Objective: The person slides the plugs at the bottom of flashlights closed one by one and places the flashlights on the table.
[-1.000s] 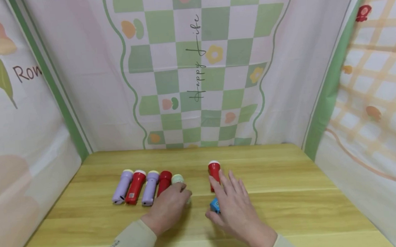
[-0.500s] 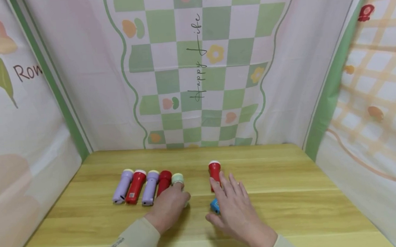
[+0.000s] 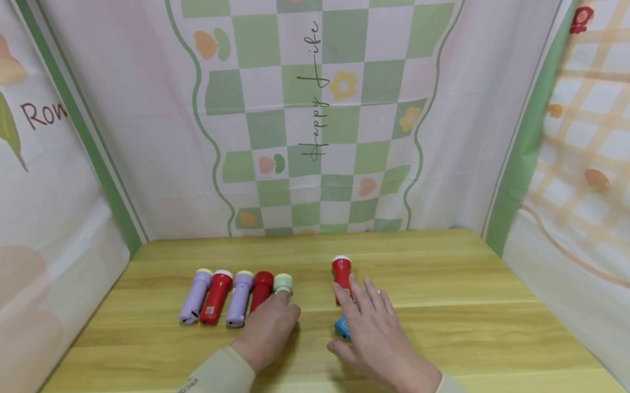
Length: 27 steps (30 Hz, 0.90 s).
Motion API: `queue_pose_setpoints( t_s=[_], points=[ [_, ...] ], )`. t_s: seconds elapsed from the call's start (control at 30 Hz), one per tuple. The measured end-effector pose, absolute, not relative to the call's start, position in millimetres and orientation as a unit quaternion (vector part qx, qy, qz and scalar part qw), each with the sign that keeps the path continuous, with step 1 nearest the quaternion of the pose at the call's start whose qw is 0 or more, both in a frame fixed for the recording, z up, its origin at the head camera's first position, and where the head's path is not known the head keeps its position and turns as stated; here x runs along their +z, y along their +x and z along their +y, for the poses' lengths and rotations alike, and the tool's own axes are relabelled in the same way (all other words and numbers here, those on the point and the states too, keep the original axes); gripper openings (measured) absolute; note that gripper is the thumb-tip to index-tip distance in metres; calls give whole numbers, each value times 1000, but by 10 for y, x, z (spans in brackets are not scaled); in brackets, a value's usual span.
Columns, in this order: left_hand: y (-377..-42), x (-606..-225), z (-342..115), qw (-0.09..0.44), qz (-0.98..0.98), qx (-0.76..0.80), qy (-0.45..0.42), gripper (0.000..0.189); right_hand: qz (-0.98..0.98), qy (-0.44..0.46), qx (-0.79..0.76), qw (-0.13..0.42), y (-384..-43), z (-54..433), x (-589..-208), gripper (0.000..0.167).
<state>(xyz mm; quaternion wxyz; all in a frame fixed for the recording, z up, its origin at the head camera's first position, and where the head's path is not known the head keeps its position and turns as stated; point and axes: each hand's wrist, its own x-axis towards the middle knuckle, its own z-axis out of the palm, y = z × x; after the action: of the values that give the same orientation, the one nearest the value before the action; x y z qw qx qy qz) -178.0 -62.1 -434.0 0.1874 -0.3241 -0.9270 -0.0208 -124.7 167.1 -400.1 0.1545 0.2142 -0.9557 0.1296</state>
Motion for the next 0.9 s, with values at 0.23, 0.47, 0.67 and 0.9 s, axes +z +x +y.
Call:
queue_pose_setpoints(
  t_s=[0.23, 0.47, 0.67, 0.9],
  points=[
    [-1780, -4336, -629, 206, -922, -4, -327, 14, -956, 212, 129, 157, -1246, 1681, -4010, 94],
    [-1779, -4349, -634, 192, -927, -2, -322, 14, -956, 213, 124, 156, -1243, 1694, -4015, 98],
    [-1775, -4352, -636, 192, -927, 5, -322, 14, -957, 213, 126, 153, -1240, 1697, -4019, 98],
    [-1777, -4361, -636, 197, -926, 12, -321, 14, -956, 214, 128, 154, -1232, 1702, -4018, 98]
  ],
)
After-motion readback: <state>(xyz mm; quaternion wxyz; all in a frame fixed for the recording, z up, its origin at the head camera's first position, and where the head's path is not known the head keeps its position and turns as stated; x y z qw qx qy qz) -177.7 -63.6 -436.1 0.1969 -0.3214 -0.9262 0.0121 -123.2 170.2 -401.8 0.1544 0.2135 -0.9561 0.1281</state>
